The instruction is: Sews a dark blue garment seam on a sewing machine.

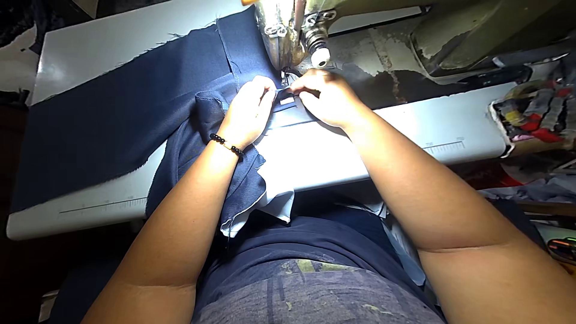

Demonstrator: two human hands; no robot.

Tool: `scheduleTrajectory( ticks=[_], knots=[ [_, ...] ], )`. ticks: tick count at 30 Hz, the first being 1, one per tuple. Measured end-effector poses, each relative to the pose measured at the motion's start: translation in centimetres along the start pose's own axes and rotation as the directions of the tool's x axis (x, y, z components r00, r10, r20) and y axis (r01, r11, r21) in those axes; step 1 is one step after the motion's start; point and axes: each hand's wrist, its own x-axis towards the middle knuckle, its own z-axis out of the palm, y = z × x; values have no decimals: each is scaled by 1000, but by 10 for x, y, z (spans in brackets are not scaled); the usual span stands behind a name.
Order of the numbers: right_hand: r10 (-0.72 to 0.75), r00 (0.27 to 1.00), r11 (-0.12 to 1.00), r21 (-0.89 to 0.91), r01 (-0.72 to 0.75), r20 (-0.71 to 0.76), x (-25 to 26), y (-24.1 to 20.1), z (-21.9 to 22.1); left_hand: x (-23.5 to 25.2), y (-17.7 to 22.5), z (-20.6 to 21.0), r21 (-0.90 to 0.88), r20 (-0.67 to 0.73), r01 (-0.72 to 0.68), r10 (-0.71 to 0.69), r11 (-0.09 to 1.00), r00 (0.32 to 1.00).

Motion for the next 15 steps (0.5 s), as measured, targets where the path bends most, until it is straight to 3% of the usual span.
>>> scheduleTrajectory(
  ticks=[3,8,15],
  knots=[
    [45,994,999,10,-44,-105,-2,5,0,0,-1,0,-7,-5,-10,10,1000,1000],
    [-79,989,995,-63,72,-126,-4,8,1,0,-1,0,-10,-4,-14,14,1000,1000],
    [-6,990,998,-57,-2,-139,-3,6,0,-1,-2,0,-19,0,-14,14,1000,1000]
  ],
)
